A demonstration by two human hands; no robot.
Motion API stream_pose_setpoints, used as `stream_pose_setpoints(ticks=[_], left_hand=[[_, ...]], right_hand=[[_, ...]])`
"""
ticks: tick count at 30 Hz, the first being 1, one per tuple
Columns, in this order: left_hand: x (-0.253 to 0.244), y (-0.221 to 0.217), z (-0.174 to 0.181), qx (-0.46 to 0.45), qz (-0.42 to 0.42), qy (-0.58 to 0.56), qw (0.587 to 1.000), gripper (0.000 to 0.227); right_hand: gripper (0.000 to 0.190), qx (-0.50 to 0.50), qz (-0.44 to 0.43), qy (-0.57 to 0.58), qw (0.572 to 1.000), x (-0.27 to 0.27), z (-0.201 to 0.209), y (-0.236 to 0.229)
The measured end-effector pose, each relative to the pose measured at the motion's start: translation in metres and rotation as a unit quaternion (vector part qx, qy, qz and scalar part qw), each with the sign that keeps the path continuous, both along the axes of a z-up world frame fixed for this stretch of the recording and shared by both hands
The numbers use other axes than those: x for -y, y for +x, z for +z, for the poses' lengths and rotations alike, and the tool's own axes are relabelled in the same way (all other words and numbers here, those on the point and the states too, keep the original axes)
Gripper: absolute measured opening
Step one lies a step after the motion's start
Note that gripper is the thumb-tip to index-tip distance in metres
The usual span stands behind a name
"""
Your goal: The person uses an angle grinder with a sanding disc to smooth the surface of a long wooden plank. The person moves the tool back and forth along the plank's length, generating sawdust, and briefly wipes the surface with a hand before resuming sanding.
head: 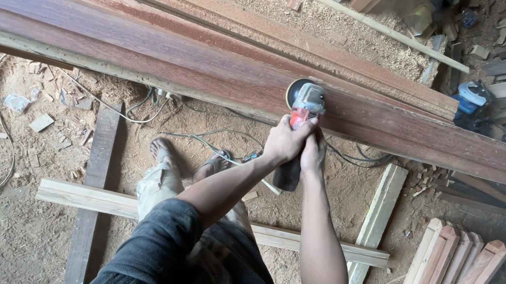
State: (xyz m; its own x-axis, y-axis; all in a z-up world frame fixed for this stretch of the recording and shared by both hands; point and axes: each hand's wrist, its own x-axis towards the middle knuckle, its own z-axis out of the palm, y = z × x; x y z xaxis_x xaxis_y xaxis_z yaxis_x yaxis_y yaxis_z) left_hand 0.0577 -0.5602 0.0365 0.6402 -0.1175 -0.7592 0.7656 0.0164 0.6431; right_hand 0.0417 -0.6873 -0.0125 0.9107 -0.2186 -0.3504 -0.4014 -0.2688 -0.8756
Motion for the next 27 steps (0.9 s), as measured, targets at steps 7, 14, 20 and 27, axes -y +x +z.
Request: stream_pose_setpoints(ticks=[7, 14, 20, 27], left_hand=[[-0.081, -0.011, 0.014, 0.001, 0.096, 0.029, 0.995, 0.078], [-0.161, -0.019, 0.021, 0.012, 0.171, 0.028, 0.985, 0.075], [-0.22, -0.026, -0.015, 0.012, 0.229, 0.06, 0.972, 0.073], [-0.266, -0.035, -0.011, 0.028, 0.277, 0.102, 0.955, 0.075]], right_hand=[[0.035, -0.008, 0.081, 0.004, 0.997, -0.087, 0.008, 0.007], [0.042, -0.015, 0.146, 0.008, 0.989, -0.16, -0.009, 0.015], [0.04, -0.039, 0.18, 0.002, 0.983, -0.241, -0.003, 0.022], [0.046, -0.097, 0.226, -0.029, 0.969, -0.302, 0.02, 0.018]])
